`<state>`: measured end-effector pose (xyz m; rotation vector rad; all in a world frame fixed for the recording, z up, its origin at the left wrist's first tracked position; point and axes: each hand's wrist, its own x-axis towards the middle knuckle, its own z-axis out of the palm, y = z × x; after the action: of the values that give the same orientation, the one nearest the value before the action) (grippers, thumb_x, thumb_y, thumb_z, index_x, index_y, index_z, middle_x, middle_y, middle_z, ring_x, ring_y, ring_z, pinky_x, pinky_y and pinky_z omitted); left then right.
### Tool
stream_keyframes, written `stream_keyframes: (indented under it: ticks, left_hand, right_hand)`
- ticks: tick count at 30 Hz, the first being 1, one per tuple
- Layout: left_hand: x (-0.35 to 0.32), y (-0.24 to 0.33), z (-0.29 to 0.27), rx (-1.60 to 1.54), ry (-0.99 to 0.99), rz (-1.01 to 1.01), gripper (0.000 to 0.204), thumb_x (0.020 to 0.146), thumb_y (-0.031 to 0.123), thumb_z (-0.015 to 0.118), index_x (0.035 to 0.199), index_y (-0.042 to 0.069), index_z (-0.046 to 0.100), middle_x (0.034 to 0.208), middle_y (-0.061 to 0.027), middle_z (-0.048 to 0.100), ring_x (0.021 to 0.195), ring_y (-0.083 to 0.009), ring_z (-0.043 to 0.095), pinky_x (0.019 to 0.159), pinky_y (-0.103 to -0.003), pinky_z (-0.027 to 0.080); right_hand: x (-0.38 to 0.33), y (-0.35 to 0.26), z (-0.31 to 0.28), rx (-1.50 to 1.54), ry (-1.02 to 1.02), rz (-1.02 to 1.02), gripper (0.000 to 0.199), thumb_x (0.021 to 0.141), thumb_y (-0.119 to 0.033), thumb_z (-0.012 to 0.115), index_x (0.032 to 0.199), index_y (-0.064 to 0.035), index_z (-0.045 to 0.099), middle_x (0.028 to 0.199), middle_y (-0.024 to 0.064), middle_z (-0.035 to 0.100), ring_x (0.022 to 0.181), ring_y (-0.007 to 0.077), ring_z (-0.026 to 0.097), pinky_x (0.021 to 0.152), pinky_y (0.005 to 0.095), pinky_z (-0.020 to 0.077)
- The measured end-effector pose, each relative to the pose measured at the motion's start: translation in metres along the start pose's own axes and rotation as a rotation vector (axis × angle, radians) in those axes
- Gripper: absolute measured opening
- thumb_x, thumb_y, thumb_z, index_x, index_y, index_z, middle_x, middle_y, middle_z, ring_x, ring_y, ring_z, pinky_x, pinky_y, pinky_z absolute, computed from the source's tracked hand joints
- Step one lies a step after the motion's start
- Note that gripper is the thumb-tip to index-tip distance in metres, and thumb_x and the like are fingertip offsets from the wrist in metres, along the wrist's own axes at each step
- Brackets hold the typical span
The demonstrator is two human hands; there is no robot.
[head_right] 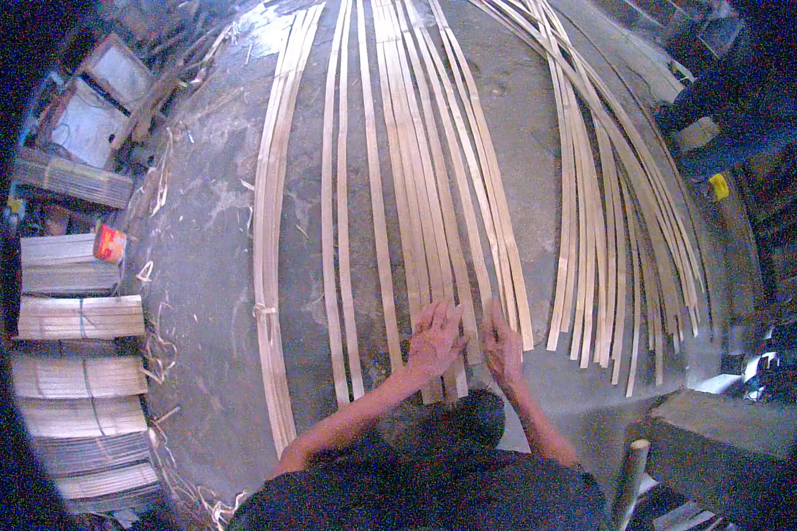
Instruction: The person sits on the floor and arranges long, thin wooden strips into a neat stack. They repeatedly pick up, align, and place the strips side by side, forming a growing pile.
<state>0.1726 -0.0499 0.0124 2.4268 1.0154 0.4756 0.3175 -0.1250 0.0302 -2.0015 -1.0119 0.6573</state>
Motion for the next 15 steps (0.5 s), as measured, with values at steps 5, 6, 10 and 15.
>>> stream_keyframes:
  ticks: [5, 6, 10, 15]
  left_hand:
    - [0.018, -0.003, 0.005, 0.106, -0.241, 0.036, 0.092, 0.082, 0.050, 0.064, 0.149, 0.002, 0.025, 0.156, -0.0268, 0.011, 0.147, -0.0383, 0.004, 0.118, -0.054, 0.003]
    - [0.020, -0.005, 0.011, 0.105, -0.260, 0.041, 0.096, 0.081, 0.053, 0.063, 0.151, 0.002, 0.021, 0.157, -0.0272, 0.007, 0.148, -0.0377, 0.000, 0.118, -0.054, 0.000]
    - [0.025, -0.008, 0.014, 0.173, -0.352, 0.052, 0.097, 0.081, 0.054, 0.062, 0.151, 0.002, 0.021, 0.158, -0.0263, 0.007, 0.148, -0.0371, 0.000, 0.117, -0.056, 0.000]
    - [0.023, -0.011, 0.014, 0.143, -0.311, 0.063, 0.094, 0.081, 0.054, 0.062, 0.151, 0.005, 0.022, 0.159, -0.0224, 0.008, 0.149, -0.0337, 0.002, 0.117, -0.055, 0.000]
  right_hand:
    - [0.021, -0.008, -0.007, 0.026, -0.080, 0.068, 0.047, 0.100, -0.023, 0.052, 0.144, -0.0075, 0.041, 0.075, 0.0033, 0.049, 0.069, 0.0102, 0.042, 0.061, 0.0236, 0.0402]
    - [0.023, 0.005, -0.002, 0.123, -0.059, -0.001, 0.047, 0.100, -0.023, 0.052, 0.144, -0.0076, 0.042, 0.074, 0.0039, 0.047, 0.069, 0.0104, 0.042, 0.061, 0.0240, 0.0402]
    - [0.033, 0.032, 0.015, -0.091, -0.091, -0.006, 0.046, 0.100, -0.023, 0.051, 0.143, -0.0099, 0.042, 0.071, 0.0118, 0.046, 0.068, 0.0128, 0.044, 0.061, 0.0285, 0.0429]
    - [0.052, 0.017, 0.015, -0.144, -0.102, -0.116, 0.043, 0.100, -0.020, 0.050, 0.141, -0.0090, 0.044, 0.078, 0.0287, 0.054, 0.065, 0.0240, 0.054, 0.062, 0.0351, 0.0461]
